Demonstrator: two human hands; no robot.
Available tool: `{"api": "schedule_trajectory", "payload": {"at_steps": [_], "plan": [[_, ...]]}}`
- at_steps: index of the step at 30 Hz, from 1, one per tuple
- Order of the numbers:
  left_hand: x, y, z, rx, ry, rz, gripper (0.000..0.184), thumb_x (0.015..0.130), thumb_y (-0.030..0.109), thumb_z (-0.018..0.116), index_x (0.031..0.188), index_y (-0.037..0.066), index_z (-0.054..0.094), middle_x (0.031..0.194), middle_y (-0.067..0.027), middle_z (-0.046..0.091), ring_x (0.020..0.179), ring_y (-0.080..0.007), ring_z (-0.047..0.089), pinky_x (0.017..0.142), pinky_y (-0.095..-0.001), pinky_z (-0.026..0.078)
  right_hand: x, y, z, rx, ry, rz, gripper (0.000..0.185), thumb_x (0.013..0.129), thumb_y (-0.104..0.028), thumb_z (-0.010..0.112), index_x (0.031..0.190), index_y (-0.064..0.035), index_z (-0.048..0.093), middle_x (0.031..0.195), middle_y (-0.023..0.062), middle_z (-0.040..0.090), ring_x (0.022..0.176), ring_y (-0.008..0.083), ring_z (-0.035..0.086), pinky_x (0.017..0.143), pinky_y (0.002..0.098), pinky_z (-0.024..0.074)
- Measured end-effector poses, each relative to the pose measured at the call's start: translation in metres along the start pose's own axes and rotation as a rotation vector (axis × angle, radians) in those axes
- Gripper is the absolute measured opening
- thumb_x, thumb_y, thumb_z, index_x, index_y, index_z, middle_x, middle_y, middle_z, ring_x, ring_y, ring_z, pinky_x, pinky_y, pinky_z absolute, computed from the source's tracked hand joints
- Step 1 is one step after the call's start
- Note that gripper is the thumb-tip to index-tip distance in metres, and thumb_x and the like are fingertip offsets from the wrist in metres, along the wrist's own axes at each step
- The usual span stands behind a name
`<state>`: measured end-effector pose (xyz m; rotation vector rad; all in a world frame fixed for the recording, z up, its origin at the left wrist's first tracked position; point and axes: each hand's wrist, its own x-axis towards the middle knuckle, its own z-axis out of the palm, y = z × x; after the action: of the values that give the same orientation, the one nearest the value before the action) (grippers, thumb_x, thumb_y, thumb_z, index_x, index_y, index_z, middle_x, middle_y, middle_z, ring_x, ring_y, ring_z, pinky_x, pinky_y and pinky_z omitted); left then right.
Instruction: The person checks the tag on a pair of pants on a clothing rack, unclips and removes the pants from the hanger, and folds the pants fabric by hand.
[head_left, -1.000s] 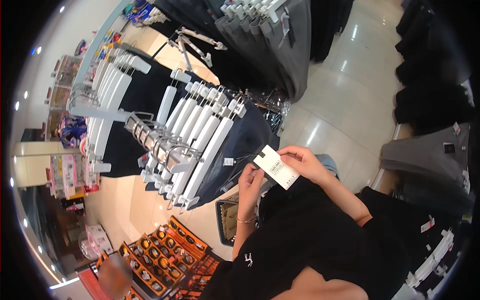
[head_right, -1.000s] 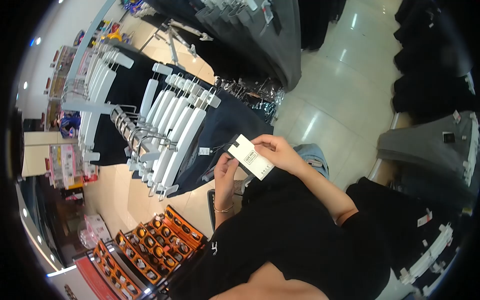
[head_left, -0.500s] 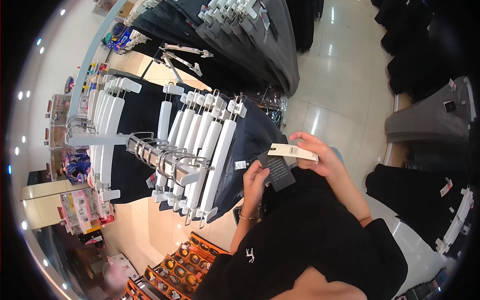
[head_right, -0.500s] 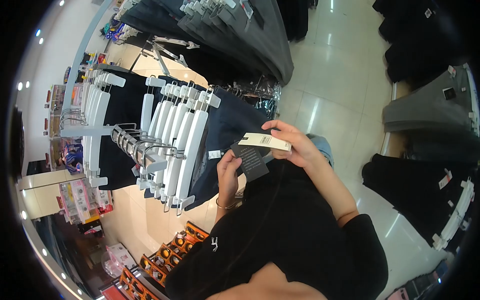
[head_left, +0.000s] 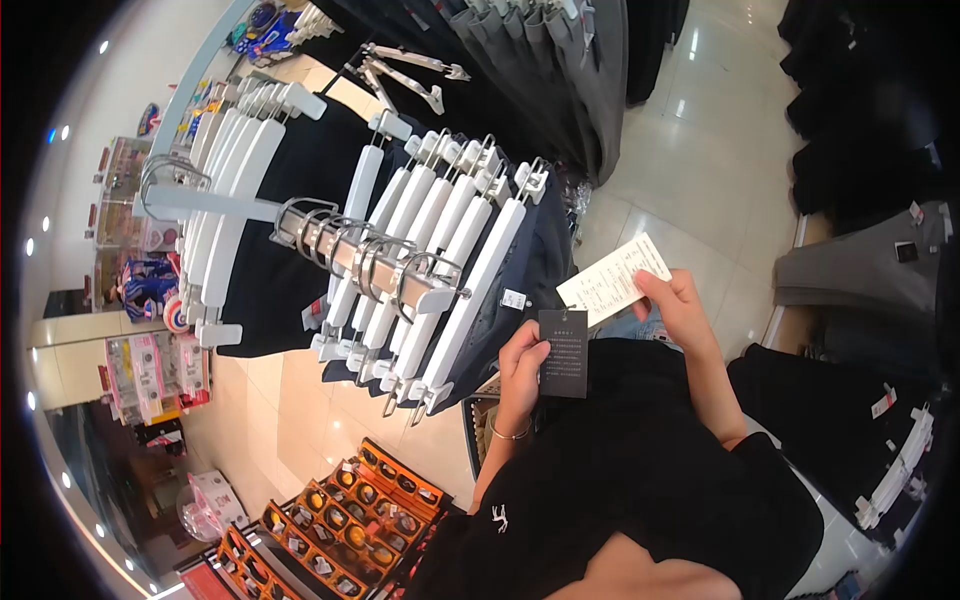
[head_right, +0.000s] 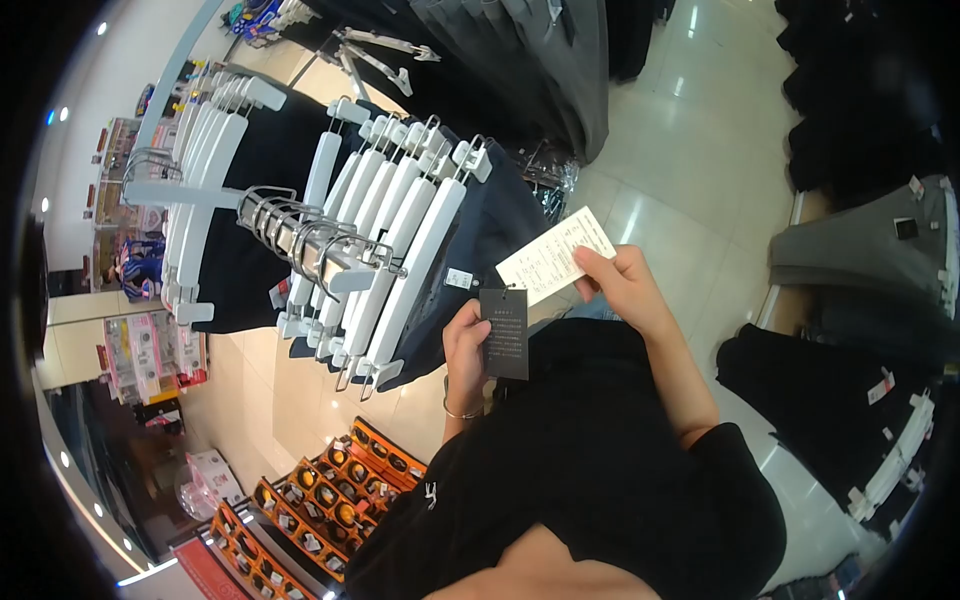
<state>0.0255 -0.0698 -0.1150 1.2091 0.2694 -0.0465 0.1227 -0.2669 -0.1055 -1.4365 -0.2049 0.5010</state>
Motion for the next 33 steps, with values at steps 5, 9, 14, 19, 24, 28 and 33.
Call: {"api": "schedule_trajectory", "payload": {"at_steps": [5,9,14,19,24,28,33], "plan": [[-0.007,0.006,0.009,-0.225,0.127,0.050,0.013,0.083,0.013,0.041,0.079,0.001,0.046,0.072,-0.0062,0.053,0.064,-0.0115,0.049,0.066,-0.0250,0.040,-0.003,-0.003,0.008,0.246,-0.232,-0.032,0.031,0.088,-0.016,0.040,0.079,0.0031,0.063,0.062,0.0040,0.055,0.056,0.0097,0.045,0.055,0.0224,0.0361],[-0.001,0.000,0.014,-1.077,-0.087,-0.070,0.019,0.089,0.024,0.040,0.083,0.008,0.045,0.064,-0.0004,0.043,0.060,-0.0133,0.042,0.081,-0.0298,0.036,-0.008,-0.012,0.018,0.292,-0.589,0.048,0.032,0.088,-0.017,0.038,0.086,0.0037,0.062,0.075,0.0083,0.060,0.060,0.0107,0.046,0.058,0.0237,0.0386],[0.003,-0.015,0.020,-1.981,-0.180,-0.266,0.018,0.086,0.027,0.041,0.082,0.011,0.045,0.063,0.0040,0.036,0.063,-0.0120,0.039,0.095,-0.0355,0.026,-0.012,0.001,0.028,0.334,-1.010,0.131,0.033,0.091,-0.019,0.036,0.084,0.0008,0.061,0.078,0.0060,0.060,0.060,0.0094,0.045,0.060,0.0239,0.0394],[0.001,-0.015,0.024,-1.362,-0.034,-0.203,0.037,0.087,0.035,0.029,0.099,0.006,0.049,0.122,-0.0104,0.041,0.117,-0.0243,0.034,0.101,-0.0446,0.017,-0.014,-0.004,0.027,0.254,-1.061,0.102,0.036,0.092,-0.021,0.034,0.085,0.0004,0.061,0.072,0.0029,0.054,0.062,0.0100,0.045,0.062,0.0243,0.0391],[0.000,-0.005,0.034,-1.410,-0.286,-0.114,0.054,0.087,0.040,0.030,0.128,0.005,0.037,0.141,-0.0142,0.018,0.130,-0.0329,0.014,0.105,-0.0475,0.008,-0.017,-0.006,0.028,0.246,-1.113,0.126,0.037,0.093,-0.022,0.032,0.085,0.0002,0.061,0.071,0.0023,0.053,0.063,0.0106,0.044,0.062,0.0246,0.0388],[0.000,-0.002,0.038,-1.532,-0.447,-0.080,0.077,0.078,0.055,0.040,0.134,0.004,0.025,0.144,-0.0121,0.002,0.133,-0.0312,-0.001,0.104,-0.0519,0.000,-0.019,-0.003,0.027,0.138,-1.175,0.097,0.036,0.093,-0.024,0.032,0.086,-0.0004,0.060,0.070,0.0037,0.052,0.064,0.0121,0.046,0.063,0.0257,0.0395],[-0.003,-0.002,0.041,-1.487,-0.521,-0.006,0.086,0.077,0.061,0.037,0.137,0.004,0.014,0.144,-0.0146,-0.006,0.132,-0.0328,-0.005,0.098,-0.0630,-0.004,-0.024,-0.001,0.030,0.002,-1.180,0.074,0.036,0.093,-0.025,0.031,0.087,-0.0020,0.058,0.069,0.0052,0.051,0.066,0.0154,0.048,0.066,0.0279,0.0405]]}}
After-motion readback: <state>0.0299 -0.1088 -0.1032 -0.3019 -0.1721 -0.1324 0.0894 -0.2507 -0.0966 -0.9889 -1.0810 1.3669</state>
